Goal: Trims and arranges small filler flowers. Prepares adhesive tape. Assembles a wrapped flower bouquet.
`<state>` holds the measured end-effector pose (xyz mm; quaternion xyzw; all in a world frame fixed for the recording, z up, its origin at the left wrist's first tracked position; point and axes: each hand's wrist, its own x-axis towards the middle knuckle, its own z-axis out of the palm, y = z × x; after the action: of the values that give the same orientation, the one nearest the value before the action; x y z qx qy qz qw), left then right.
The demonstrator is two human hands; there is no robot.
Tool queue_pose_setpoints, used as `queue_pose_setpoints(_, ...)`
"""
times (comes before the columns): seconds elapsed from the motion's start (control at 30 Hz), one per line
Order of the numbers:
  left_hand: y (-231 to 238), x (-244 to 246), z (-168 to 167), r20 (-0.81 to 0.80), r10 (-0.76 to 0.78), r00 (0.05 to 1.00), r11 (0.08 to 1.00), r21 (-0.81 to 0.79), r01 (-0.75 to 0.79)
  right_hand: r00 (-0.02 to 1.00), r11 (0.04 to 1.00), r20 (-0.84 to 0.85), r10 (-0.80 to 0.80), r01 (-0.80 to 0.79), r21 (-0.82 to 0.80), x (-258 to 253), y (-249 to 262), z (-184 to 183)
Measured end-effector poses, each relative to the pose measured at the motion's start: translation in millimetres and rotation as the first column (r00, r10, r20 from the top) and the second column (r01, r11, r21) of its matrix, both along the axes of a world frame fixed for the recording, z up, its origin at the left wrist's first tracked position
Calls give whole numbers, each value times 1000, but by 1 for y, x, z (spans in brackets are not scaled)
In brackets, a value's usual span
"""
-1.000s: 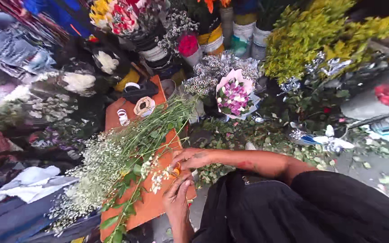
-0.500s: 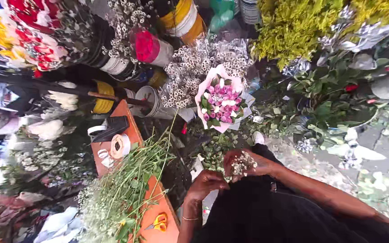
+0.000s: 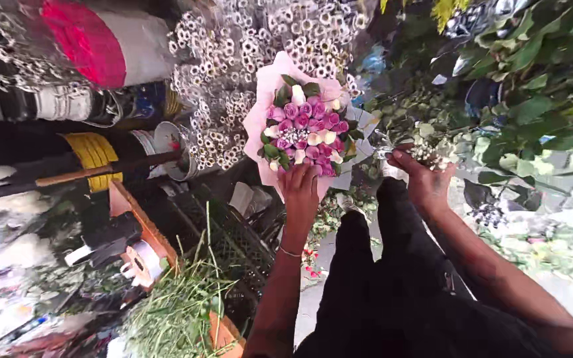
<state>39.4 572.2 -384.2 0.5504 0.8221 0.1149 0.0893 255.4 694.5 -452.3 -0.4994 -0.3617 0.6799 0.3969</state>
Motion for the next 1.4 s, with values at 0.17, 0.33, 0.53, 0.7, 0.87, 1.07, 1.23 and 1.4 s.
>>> queue_pose_setpoints(0.17,38,-39,-30,-137,-19,990,990,138,38,1000,988,-1,8,-8,157,-22,-33,-19)
queue_pose_setpoints(0.33,29,-30,-51,-179,-185,966,976,78,202,998,935,56,-37,15,355,-45,-66,-47)
queue_pose_setpoints(0.53,30,-48,-72,-161,-270,949,961,13,276,998,867,60,34,-59,495,-67,-68,-56)
queue_pose_setpoints(0.7,32,-68,-68,-203,-266,942,956,66,285,967,716,230,108,-236,657,-92,-73,-55)
queue_pose_setpoints(0.87,26,-80,-64,-147,-286,947,952,72,299,947,690,320,24,-247,681,-129,-62,-54)
queue_pose_setpoints(1.07,21,-109,-58,-115,-334,935,934,92,345,963,841,269,23,-164,516,-130,-43,-46)
queue_pose_setpoints(1.23,19,-117,-58,-65,-366,928,918,140,371,953,774,291,82,-245,584,-128,-41,-50)
queue_pose_setpoints(1.4,22,-120,-56,-53,-366,929,920,129,370,886,475,441,144,-453,755,-146,-30,-50)
